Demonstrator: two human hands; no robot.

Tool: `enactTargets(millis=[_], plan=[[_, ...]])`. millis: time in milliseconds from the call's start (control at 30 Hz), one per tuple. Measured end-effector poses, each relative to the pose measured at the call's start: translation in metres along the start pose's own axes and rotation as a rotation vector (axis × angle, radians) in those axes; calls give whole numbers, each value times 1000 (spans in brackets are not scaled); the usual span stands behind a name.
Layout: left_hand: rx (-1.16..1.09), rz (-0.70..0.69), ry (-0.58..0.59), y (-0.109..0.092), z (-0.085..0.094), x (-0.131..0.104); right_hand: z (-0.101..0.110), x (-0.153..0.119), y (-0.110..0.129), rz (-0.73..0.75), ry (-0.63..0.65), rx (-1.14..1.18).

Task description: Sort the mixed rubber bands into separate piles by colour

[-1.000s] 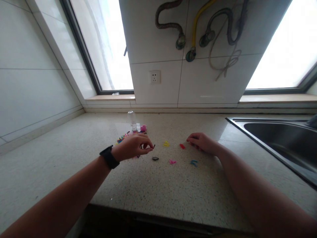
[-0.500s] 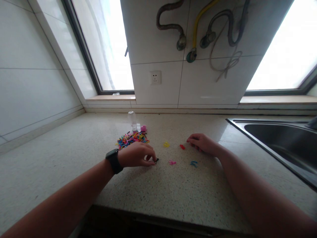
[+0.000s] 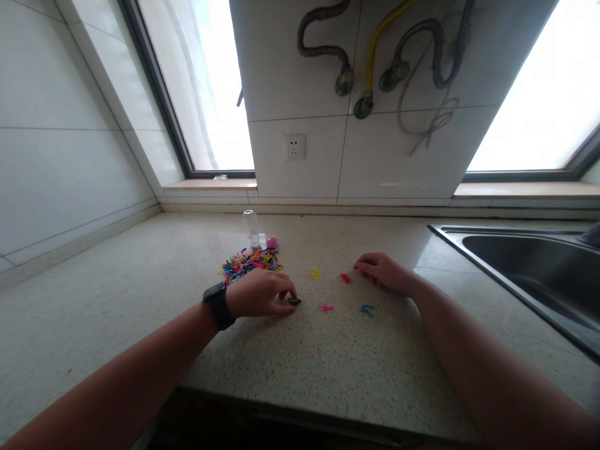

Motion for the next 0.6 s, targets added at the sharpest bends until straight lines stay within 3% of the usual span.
enactTargets(millis=[600], plan=[[-36, -49, -11, 2, 0, -1, 0, 1, -1, 5, -3, -9]])
Point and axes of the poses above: each hand's wrist, its own x-axis towards the middle knuckle, its own z-axis out of the back of the hand, y = z × x, the point moved 1 cm from there along x, towards the middle knuckle, and after that the axes turned 15 degrees about y, right-handed, at the moved point
